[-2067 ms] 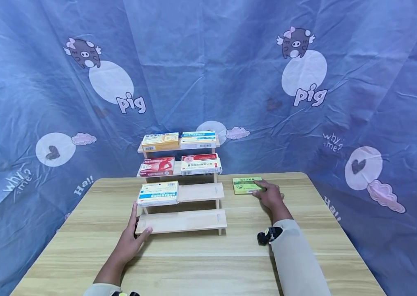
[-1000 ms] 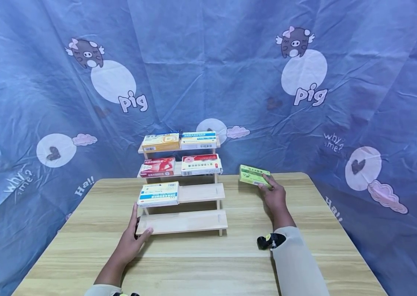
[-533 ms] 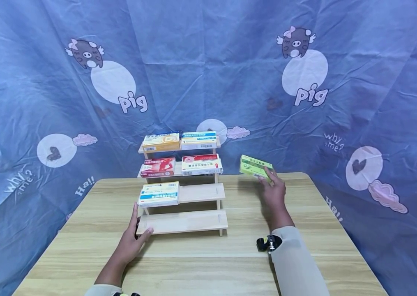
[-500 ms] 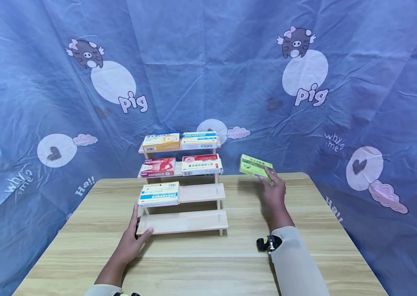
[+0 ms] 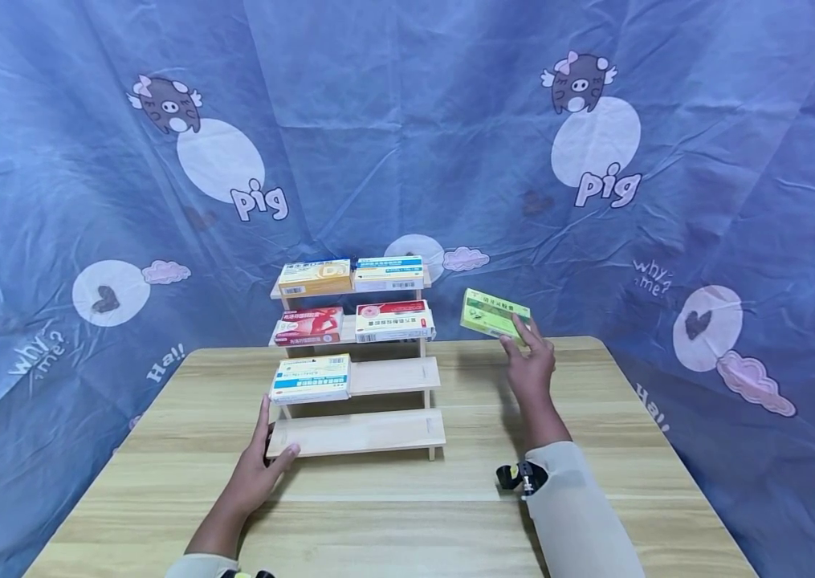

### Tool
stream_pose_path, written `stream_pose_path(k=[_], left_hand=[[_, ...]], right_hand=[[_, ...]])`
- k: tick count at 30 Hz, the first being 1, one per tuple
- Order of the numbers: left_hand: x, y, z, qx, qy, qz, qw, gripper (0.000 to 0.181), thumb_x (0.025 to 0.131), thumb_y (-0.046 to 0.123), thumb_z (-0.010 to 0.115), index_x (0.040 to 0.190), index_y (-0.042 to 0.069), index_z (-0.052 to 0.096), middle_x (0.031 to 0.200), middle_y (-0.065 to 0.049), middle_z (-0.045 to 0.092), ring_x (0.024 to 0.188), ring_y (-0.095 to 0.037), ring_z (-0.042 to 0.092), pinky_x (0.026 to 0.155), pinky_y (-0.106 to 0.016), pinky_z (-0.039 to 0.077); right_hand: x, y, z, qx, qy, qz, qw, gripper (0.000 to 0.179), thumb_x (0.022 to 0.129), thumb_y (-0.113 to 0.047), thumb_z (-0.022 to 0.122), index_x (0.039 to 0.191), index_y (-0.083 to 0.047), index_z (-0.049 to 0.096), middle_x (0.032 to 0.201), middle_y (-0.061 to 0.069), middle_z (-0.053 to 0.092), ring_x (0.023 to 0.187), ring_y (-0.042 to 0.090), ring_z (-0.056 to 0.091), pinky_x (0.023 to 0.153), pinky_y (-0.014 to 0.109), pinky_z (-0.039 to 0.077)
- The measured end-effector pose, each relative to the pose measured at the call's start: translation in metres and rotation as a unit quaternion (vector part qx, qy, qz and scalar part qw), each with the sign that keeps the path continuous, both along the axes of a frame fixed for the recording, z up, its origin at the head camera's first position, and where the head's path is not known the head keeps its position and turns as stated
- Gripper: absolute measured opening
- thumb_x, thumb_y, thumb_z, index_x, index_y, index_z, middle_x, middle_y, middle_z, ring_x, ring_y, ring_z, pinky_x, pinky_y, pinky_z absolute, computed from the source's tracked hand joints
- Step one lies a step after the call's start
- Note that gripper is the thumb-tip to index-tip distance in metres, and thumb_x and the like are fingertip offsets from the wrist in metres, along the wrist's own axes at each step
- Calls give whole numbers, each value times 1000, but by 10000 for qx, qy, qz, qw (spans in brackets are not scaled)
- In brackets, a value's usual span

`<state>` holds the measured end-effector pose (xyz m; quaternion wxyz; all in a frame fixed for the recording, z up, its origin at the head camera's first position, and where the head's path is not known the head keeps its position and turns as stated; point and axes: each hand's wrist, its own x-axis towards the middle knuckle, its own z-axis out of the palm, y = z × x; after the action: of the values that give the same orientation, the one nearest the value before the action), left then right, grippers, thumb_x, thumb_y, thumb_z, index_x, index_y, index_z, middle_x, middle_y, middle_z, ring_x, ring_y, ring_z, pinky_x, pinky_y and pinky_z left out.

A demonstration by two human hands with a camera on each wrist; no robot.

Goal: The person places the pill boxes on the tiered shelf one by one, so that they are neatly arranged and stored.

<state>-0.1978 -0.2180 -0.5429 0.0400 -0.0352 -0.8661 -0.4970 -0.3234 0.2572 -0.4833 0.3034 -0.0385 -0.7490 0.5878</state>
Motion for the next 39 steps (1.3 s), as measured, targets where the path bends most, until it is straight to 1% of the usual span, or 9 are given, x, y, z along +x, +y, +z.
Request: stream_pose_path(k=[3,5,12,15,22,27,31,35,39], left_hand=[[1,0,0,2,-35,12,10000,105,108,38,70,176,39,-10,179,-27,26,165,-47,29,133,-68,22],[1,0,1,-3,-52,21,10000,105,108,38,70,176,39,-10,179,-27,27,165,-47,29,133,-68,22],[2,0,1,-29,-91,28,10000,105,108,39,70,175,41,-11,179,-27,26,165,-47,30,133,-68,22],[3,0,1,-7,-116,29,9999,106,108,39,70,175,41,-11,179,-27,25,165,-47,29,133,-69,22],[3,-1,1,62,-70,0,10000,106,108,38,71,175,42,-11,179,-26,27,165,-46,29,133,-68,22],[3,-1,3,-4,-38,-25,10000,106,108,36,70,175,41,-11,178,-25,29,165,-45,30,133,-68,22],[3,-2,3,-32,-19,-35,10000,105,108,37,70,175,40,-11,177,-26,31,164,-46,32,132,-67,23],[4,-2,2,11,-43,-13,10000,106,107,38,71,175,41,-11,179,-25,27,165,-46,29,133,-68,21],[4,-2,2,48,-30,-29,10000,106,108,38,71,175,41,-11,180,-25,25,165,-46,28,133,-68,21]], right_hand=[[2,-3,4,56,85,-80,9999,53,101,-5,76,151,-3,62,168,28,42,163,48,35,138,61,8],[2,-5,5,58,110,-133,9998,52,100,-5,77,150,-4,63,168,29,43,163,48,35,138,61,7],[4,-6,8,41,214,-232,9995,52,98,-3,78,148,-4,66,166,30,45,160,54,35,132,63,23],[6,-6,10,28,262,-246,9994,52,97,-2,78,148,-4,66,167,28,45,158,53,37,130,62,27],[13,-10,17,15,316,-201,9993,51,98,-2,78,148,-5,65,168,26,44,158,51,37,130,63,30],[22,-14,22,42,248,-233,9994,52,99,-4,78,149,-6,65,169,24,44,156,50,40,128,62,32],[28,-18,25,54,324,-249,9992,52,98,-4,78,148,-6,66,168,26,45,155,48,41,127,61,33],[32,-23,28,89,367,-181,9991,52,98,-4,78,148,-6,65,167,27,46,155,47,41,126,61,33],[37,-27,31,112,327,-132,9993,53,99,-3,78,150,-7,65,169,23,46,154,45,42,124,57,34]])
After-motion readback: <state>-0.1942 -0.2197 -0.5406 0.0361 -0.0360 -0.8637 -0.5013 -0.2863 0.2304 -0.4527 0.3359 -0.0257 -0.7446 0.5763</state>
